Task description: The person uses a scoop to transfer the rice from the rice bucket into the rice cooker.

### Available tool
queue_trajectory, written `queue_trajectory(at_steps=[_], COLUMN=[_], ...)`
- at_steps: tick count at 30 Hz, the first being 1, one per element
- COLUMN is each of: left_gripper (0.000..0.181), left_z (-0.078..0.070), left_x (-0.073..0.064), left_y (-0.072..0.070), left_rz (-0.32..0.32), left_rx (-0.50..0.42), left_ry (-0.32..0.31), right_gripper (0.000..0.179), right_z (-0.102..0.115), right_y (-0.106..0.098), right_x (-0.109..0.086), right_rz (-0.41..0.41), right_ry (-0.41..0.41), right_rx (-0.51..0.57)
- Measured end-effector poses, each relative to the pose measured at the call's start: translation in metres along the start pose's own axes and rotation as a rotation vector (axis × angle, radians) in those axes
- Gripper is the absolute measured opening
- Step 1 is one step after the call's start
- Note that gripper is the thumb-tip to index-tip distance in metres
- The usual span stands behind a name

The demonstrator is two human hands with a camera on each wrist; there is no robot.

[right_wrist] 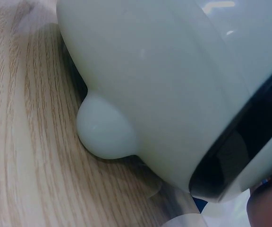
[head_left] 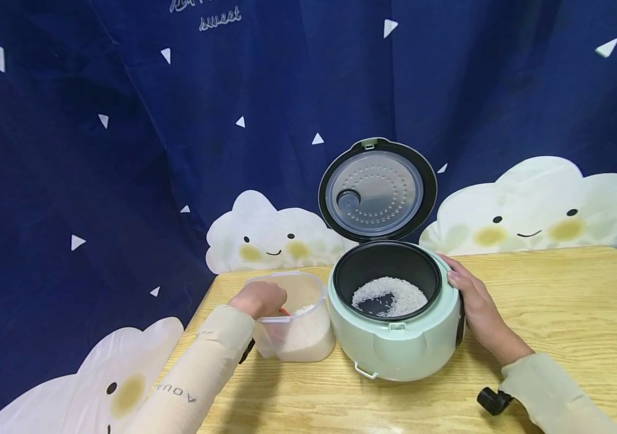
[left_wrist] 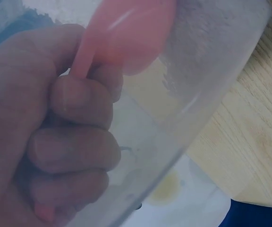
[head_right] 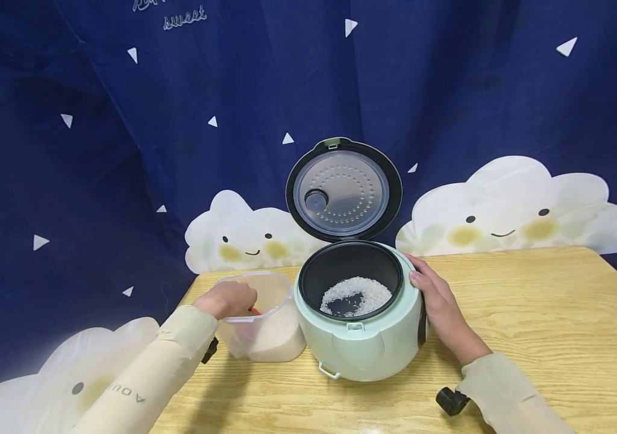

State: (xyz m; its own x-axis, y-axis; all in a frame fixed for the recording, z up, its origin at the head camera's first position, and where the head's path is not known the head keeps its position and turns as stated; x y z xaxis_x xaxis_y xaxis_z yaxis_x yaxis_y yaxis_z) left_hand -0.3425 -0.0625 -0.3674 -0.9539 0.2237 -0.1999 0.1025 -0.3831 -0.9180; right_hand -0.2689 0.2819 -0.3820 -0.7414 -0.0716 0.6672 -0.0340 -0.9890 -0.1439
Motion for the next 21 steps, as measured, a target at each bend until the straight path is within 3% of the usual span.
queue_trajectory(at_steps=[9,21], left_gripper=[0.031,0.030], left_z=[-0.0033,-0.0039], left_x=[0.0016,0.0025], left_y=[0.0046,0.0082], left_rz=[0.081,0.117], left_rx=[-0.130,-0.179], left_ry=[0.058,0.073], right_gripper=[0.050,0.051], right_z=[0.0014,0.0001], right_y=[-0.0020,-0.0007], right_x=[0.0011,0.0003], right_rz=[-0.028,-0.012], right_ry=[-0.012,0.005], right_rx=[0.002,-0.006])
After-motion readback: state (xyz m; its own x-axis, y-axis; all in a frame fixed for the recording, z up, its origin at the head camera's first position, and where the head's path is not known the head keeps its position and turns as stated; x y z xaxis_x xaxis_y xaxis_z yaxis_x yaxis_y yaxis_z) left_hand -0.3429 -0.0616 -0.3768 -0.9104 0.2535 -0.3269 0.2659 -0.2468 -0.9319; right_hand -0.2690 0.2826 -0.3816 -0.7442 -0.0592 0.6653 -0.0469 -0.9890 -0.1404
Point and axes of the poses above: each hand's wrist, its own x-axis towards the middle knuckle, its own y-axis out of the palm, z = x × y, the point moved 10 cm from there along x, towards the middle knuckle, and after that the axes turned 15 degrees about -y, right-handed, at the moved point
